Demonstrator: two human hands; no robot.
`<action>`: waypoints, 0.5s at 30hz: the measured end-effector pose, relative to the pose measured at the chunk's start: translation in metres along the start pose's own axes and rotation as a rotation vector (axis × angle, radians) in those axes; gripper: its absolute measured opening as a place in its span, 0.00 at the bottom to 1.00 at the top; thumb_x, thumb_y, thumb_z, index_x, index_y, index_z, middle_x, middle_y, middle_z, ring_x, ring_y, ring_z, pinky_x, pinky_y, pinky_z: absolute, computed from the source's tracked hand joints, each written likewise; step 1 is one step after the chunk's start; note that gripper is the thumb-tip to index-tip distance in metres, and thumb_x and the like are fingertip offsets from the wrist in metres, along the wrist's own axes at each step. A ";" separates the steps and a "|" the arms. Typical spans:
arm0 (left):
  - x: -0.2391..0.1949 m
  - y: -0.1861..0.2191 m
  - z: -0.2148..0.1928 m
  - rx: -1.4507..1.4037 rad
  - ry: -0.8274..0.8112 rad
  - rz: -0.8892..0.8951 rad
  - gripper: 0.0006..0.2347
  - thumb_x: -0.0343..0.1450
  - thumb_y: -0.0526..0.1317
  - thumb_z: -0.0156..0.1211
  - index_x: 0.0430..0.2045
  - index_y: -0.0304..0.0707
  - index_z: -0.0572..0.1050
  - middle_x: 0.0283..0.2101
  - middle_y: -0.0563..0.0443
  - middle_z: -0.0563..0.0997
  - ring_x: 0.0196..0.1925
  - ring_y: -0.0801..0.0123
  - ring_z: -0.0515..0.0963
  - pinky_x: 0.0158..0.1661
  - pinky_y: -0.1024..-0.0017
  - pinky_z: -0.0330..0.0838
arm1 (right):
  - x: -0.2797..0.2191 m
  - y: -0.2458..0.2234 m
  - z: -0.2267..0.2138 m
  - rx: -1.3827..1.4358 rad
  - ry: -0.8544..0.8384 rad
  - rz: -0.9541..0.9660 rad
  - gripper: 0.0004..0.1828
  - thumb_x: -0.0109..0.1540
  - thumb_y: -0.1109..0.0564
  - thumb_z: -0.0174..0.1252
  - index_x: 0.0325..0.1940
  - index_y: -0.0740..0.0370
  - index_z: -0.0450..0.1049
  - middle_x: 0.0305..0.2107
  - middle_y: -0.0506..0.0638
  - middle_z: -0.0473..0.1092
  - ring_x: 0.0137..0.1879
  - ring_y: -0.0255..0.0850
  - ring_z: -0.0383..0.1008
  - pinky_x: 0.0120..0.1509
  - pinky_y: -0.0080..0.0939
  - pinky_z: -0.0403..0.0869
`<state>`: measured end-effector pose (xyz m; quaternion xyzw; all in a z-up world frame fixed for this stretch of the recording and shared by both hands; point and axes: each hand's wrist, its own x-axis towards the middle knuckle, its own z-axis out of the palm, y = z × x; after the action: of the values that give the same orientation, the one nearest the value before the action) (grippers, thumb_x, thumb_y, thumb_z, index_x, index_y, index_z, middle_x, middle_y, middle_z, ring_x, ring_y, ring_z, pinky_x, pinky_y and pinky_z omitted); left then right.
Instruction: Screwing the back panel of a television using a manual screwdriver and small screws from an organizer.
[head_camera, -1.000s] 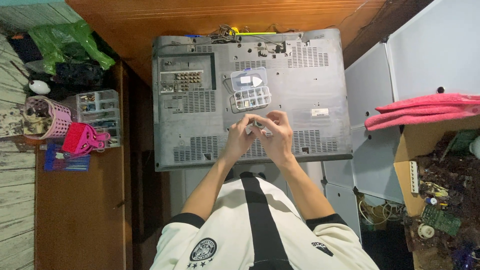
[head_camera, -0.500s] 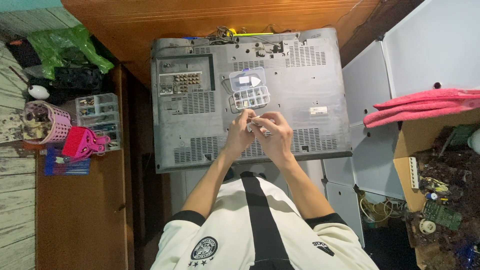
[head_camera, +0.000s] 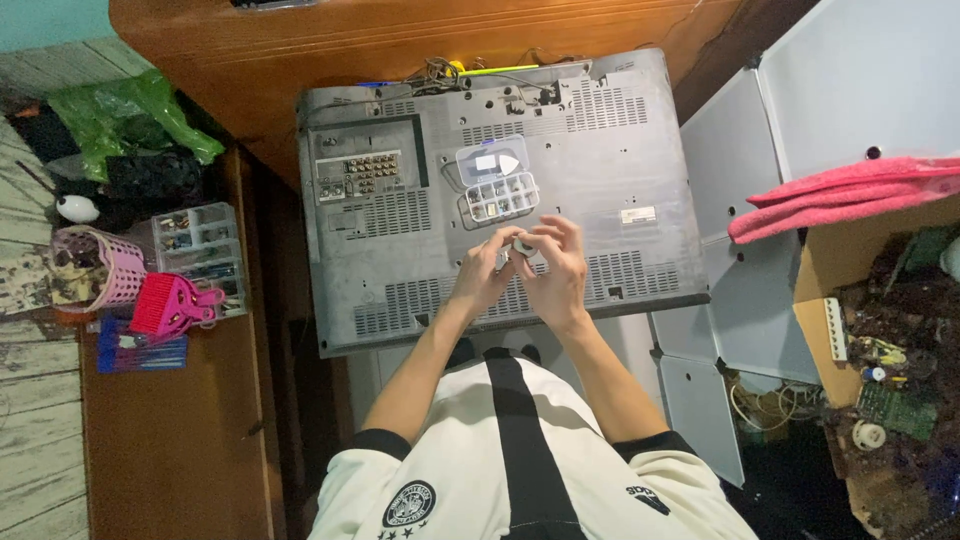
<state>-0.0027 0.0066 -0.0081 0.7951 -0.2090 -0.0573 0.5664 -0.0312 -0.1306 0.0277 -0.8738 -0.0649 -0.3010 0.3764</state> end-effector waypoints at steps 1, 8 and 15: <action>0.000 0.001 0.002 -0.001 -0.007 -0.001 0.13 0.72 0.39 0.59 0.50 0.42 0.69 0.45 0.40 0.82 0.55 0.42 0.78 0.55 0.45 0.71 | -0.004 0.002 0.001 -0.003 0.002 0.006 0.15 0.50 0.66 0.72 0.39 0.59 0.79 0.45 0.55 0.70 0.47 0.50 0.78 0.46 0.49 0.78; 0.006 0.019 -0.006 0.078 0.026 -0.026 0.17 0.65 0.31 0.62 0.48 0.39 0.70 0.44 0.39 0.80 0.50 0.44 0.80 0.51 0.52 0.75 | -0.013 0.001 0.005 0.023 0.058 0.065 0.19 0.50 0.62 0.75 0.43 0.59 0.78 0.37 0.53 0.72 0.42 0.48 0.78 0.44 0.42 0.77; 0.001 0.004 -0.001 0.131 0.058 -0.052 0.14 0.64 0.32 0.66 0.42 0.44 0.75 0.37 0.47 0.83 0.44 0.54 0.84 0.47 0.59 0.77 | -0.015 -0.007 0.007 -0.054 0.033 0.036 0.18 0.50 0.62 0.76 0.42 0.56 0.81 0.38 0.52 0.70 0.44 0.47 0.76 0.45 0.42 0.76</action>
<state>-0.0030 0.0057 -0.0041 0.8371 -0.1752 -0.0349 0.5171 -0.0420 -0.1192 0.0195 -0.8795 -0.0346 -0.3104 0.3591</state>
